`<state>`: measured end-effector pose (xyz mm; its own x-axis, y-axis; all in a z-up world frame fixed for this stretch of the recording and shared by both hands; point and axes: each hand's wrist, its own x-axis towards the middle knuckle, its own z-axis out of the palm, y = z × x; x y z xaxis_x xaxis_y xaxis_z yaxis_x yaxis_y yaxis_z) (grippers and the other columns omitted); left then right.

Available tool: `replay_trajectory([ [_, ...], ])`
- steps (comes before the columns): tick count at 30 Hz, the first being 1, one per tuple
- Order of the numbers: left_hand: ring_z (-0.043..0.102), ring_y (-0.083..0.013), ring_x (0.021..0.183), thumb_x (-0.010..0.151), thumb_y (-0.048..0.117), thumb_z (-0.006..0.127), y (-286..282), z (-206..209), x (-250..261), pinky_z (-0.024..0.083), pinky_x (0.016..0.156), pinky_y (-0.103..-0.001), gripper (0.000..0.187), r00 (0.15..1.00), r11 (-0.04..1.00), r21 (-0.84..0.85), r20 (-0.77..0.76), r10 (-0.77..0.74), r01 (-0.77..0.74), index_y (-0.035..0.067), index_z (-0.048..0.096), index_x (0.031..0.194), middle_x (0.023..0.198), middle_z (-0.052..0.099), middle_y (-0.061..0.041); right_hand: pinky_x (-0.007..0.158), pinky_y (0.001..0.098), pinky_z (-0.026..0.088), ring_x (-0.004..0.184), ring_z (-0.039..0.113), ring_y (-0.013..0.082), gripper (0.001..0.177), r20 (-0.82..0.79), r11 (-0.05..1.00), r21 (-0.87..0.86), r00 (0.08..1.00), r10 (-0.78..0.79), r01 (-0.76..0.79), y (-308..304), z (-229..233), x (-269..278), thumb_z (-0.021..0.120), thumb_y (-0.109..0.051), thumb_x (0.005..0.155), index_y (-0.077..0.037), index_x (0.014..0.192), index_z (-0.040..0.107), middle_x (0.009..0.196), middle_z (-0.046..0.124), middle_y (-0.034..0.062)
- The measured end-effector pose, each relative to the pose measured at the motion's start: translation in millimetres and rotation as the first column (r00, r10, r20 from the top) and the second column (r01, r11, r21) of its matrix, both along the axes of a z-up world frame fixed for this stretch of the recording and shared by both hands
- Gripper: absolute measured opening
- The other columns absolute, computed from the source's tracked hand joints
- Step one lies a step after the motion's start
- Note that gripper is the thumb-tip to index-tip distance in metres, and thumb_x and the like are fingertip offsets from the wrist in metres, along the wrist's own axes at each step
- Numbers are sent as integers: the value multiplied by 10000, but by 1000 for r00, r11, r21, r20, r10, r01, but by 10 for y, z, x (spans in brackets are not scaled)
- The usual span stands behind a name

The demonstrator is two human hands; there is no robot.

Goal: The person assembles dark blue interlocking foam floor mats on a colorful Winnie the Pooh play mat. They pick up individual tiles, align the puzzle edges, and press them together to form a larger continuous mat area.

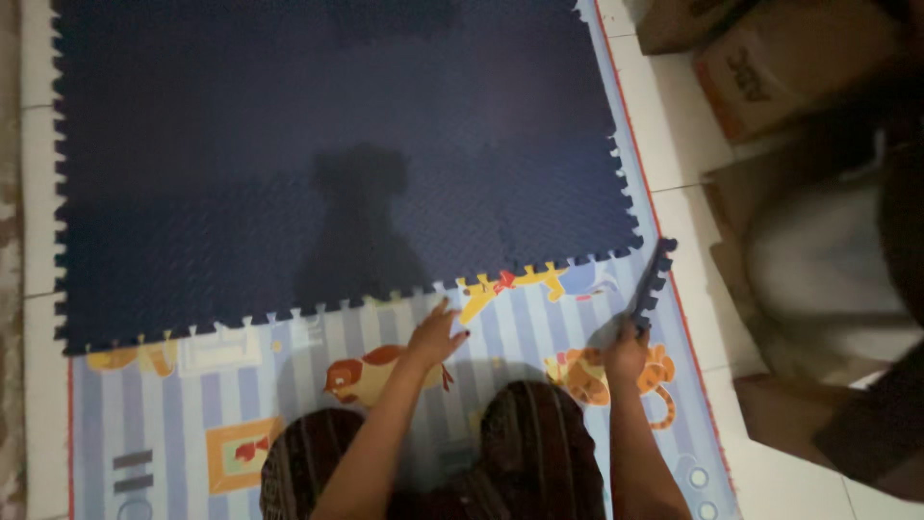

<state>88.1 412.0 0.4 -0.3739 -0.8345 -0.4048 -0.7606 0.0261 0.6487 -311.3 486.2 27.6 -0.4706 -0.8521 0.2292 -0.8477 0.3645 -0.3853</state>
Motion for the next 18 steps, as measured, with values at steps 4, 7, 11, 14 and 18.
replay_trajectory([
  [4,690,-323,1174,953,382,658,579,132,171,295,1226,-450,546,972,994,87,-223,76,-58,75,564,1396,1484,523,-212,926,454,492,1111,610,428,575,285,989,-142,959,-8,51,308,570,115,536,23,912,-32,1475,433,1390,536,263],
  [7,663,-325,1206,974,326,671,597,496,213,223,1167,-523,496,978,997,-79,-208,-2,-15,75,566,1388,1403,613,-192,900,426,523,1010,676,366,544,386,994,-33,918,-85,106,465,1290,322,585,-51,982,-67,1512,467,1180,641,231],
  [11,696,-291,1115,932,328,657,372,1085,95,546,959,-392,528,937,989,68,-318,145,-130,116,541,1401,1376,623,-168,974,412,537,1228,619,375,423,-29,832,-507,970,243,-224,434,2423,470,663,18,935,-36,1345,576,1377,580,219],
  [14,701,-490,965,962,273,650,418,1373,1,573,809,-549,561,880,905,373,-334,337,-205,168,509,1495,1445,603,-150,983,397,536,1212,597,365,419,-180,690,-672,963,203,-271,240,3198,324,654,72,952,-64,1344,595,1336,534,208],
  [18,647,-193,1211,921,291,702,323,1485,-218,523,1013,-334,506,954,997,15,-292,71,-70,153,575,1392,1383,673,-58,1083,449,493,1246,567,406,500,-463,491,-786,884,-64,-376,-392,4302,-363,611,138,957,-69,1411,598,1362,528,210],
])
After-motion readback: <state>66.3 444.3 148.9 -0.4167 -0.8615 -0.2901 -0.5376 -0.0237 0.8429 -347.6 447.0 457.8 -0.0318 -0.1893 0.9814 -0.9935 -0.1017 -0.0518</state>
